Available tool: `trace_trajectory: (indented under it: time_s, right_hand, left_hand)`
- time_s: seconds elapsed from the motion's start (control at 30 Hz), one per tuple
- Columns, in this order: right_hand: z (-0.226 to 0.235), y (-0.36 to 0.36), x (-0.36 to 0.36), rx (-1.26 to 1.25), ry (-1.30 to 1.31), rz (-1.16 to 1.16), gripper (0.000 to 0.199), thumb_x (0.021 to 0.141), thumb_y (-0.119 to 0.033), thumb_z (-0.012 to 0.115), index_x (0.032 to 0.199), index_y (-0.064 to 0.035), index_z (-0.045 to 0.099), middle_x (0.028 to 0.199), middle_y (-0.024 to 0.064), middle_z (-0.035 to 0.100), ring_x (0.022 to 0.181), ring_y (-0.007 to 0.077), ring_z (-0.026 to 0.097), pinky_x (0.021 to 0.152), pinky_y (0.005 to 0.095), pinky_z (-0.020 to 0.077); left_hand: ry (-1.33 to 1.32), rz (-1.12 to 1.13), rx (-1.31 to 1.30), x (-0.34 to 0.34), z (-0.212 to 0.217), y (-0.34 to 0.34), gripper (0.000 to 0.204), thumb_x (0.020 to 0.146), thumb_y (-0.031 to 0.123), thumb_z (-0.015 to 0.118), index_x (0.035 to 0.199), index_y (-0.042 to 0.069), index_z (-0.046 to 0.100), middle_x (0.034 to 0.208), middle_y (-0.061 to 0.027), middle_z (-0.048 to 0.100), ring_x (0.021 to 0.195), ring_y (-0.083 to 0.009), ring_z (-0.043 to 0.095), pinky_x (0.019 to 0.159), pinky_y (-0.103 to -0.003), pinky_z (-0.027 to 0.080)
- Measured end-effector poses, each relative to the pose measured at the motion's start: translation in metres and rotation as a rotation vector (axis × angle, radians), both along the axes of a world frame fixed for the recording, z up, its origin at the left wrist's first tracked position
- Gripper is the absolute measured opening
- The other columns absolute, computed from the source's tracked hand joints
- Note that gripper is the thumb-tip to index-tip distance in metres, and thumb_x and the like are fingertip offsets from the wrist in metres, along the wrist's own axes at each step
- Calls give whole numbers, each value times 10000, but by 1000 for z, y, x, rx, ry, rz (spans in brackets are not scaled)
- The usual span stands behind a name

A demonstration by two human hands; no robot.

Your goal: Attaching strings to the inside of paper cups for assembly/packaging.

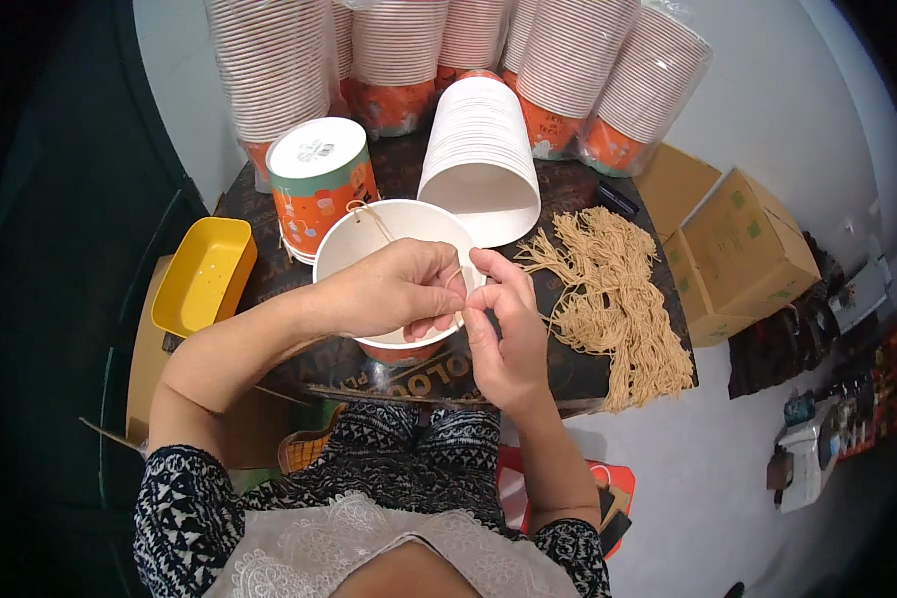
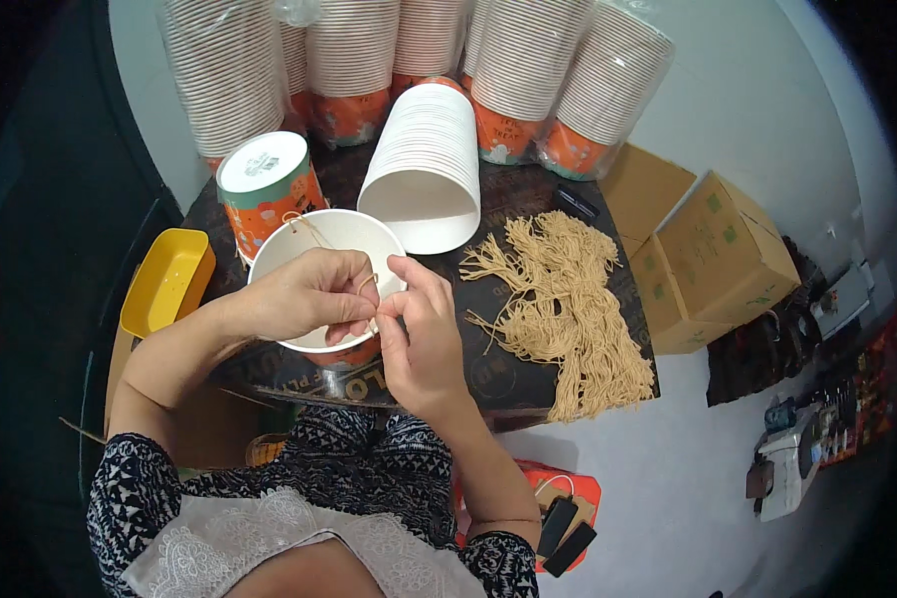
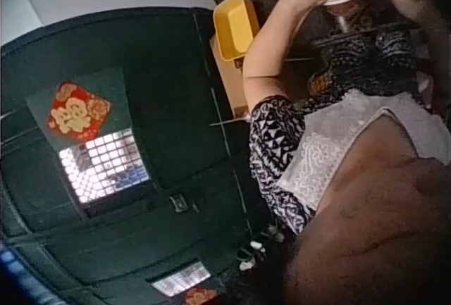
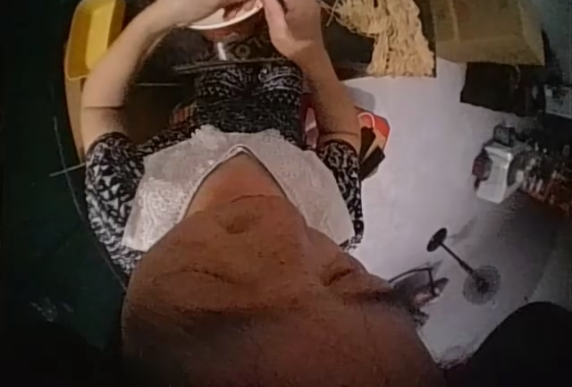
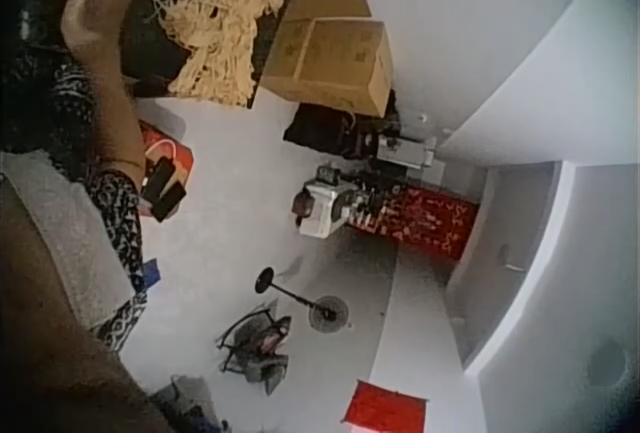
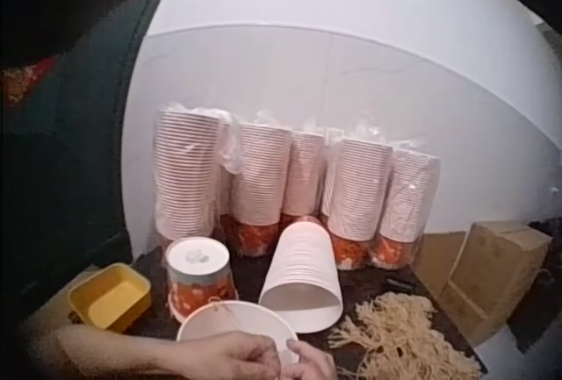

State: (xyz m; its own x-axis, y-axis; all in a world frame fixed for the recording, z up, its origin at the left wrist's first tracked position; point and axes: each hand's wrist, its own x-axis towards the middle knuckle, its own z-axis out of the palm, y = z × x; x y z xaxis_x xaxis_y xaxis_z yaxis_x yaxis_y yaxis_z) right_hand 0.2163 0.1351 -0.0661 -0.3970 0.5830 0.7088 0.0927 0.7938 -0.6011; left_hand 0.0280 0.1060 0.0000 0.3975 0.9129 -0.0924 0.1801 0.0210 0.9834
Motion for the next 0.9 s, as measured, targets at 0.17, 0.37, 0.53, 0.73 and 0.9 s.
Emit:
trace_trajectory:
  time_s: [0.17, 0.37, 0.53, 0.73, 0.9]
  right_hand:
    - [-3, -10, -5, 29, 30, -50, 114, 855, 10, 649, 929, -25, 570, 1325, 212, 528, 1164, 391, 514, 987, 463, 421]
    - [1, -18, -4, 215, -25, -140, 169, 823, 0, 673, 962, -52, 592, 1281, 158, 545, 1155, 369, 516, 984, 468, 406]
    - [-3, -8, 3, 230, -30, -80, 178, 819, -5, 669, 970, -67, 601, 1177, 112, 604, 1140, 346, 529, 972, 454, 401]
    - [0, 8, 4, 260, -122, -151, 143, 824, -19, 653, 962, -45, 629, 1093, 105, 630, 1120, 346, 535, 961, 463, 394]
    - [4, 6, 1, 131, -98, -74, 101, 825, -13, 626, 924, 4, 630, 1039, 125, 595, 1072, 351, 515, 948, 449, 400]
  left_hand:
    - [-20, -26, -10, -2, -8, 7, 56, 956, 25, 561, 929, -25, 565, 772, -59, 605, 666, -113, 591, 598, -253, 491]
    - [-63, 3, -73, -4, -5, 7, 41, 945, 14, 583, 917, -16, 584, 820, -53, 604, 720, -124, 608, 663, -256, 516]
    - [-13, -14, -74, -4, 2, 4, 31, 902, -22, 628, 893, -14, 600, 840, -56, 625, 756, -125, 619, 698, -259, 517]
    - [112, -12, 143, -4, -9, 2, 66, 872, -19, 655, 911, -3, 604, 831, -49, 642, 743, -119, 601, 691, -282, 498]
    - [357, 73, 469, 10, -3, -15, 92, 849, -26, 645, 873, 5, 562, 795, -121, 606, 738, -209, 610, 680, -330, 489]
